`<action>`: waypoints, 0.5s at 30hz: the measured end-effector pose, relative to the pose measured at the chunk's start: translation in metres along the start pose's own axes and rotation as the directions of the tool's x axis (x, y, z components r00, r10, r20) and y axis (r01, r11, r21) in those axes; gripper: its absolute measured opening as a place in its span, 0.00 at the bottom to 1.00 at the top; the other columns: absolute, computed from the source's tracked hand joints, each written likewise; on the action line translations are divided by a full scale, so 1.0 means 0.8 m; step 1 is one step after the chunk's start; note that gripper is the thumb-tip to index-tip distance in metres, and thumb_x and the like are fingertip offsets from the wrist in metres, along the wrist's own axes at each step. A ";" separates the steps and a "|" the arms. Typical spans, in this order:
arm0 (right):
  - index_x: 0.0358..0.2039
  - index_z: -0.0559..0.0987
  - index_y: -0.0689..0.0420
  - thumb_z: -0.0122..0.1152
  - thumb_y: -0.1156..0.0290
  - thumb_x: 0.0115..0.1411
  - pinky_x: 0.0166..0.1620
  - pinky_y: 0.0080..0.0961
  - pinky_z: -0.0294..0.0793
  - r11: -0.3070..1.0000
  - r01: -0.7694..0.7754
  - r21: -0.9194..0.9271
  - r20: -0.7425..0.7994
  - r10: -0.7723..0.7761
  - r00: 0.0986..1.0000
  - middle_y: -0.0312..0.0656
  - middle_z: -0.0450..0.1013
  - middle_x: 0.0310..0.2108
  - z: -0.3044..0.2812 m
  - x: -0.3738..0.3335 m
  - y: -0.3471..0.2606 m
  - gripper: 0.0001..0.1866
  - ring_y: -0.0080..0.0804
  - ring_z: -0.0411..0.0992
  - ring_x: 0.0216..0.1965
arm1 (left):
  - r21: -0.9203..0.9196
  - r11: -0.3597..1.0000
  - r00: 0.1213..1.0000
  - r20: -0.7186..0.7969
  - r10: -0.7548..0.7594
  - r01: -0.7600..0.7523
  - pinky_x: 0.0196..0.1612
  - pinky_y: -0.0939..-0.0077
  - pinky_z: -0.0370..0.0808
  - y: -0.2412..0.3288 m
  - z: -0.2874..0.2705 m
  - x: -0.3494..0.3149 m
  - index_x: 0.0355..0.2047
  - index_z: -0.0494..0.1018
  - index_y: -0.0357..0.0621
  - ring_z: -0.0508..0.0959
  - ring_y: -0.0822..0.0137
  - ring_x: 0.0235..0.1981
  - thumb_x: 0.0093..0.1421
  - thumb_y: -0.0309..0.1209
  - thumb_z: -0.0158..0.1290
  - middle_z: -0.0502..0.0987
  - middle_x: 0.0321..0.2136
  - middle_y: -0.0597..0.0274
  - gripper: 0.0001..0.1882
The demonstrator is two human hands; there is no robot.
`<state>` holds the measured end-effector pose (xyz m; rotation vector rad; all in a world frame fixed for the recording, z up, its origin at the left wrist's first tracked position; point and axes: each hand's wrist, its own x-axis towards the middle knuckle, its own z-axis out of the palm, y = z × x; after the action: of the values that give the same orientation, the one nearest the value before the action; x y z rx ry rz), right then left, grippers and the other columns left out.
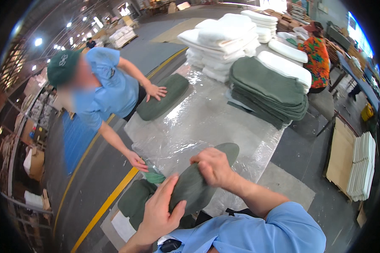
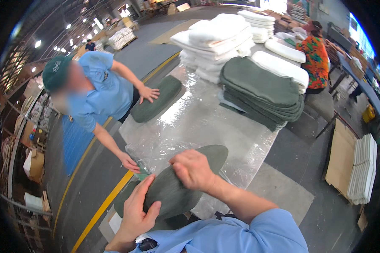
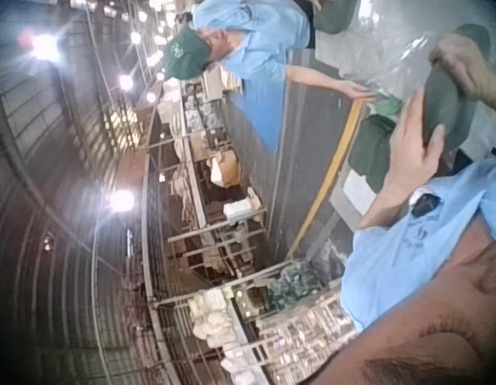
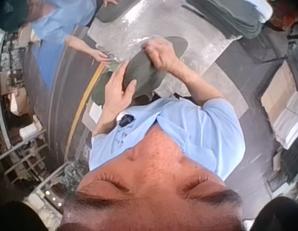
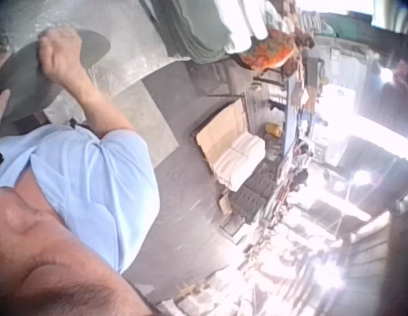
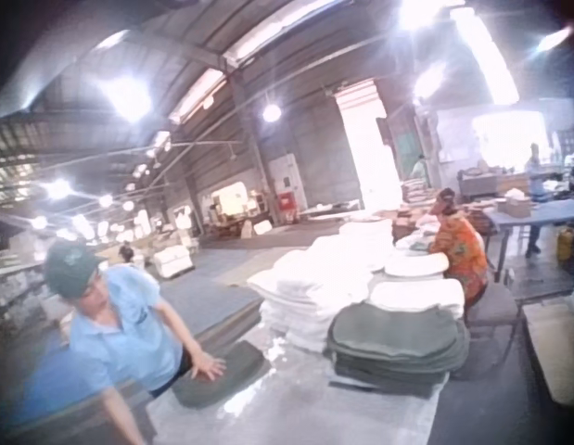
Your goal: The person inserts white foam inserts into green fabric covers, folds and tucks the edges, and stacks the finished cushions on a table. The person also handles a small black device briefly and continues the stuffing process with multiple units.
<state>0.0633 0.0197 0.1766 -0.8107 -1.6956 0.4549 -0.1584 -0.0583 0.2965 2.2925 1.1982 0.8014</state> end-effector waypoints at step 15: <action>0.30 0.82 0.59 0.46 0.55 0.73 0.40 0.43 0.76 0.890 -0.424 -0.169 -0.140 0.404 0.904 0.47 0.78 0.25 -0.029 -0.128 0.158 0.24 0.51 0.77 0.30 | 0.164 0.981 0.945 -0.292 0.145 -0.100 0.43 0.62 0.85 -0.113 0.025 -0.102 0.50 0.75 0.32 0.88 0.46 0.38 0.65 0.43 0.60 0.85 0.42 0.40 0.25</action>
<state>0.1325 0.0304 0.0282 -1.3337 -1.4846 0.5304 -0.2360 -0.0802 0.2032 2.4469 1.2890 1.1828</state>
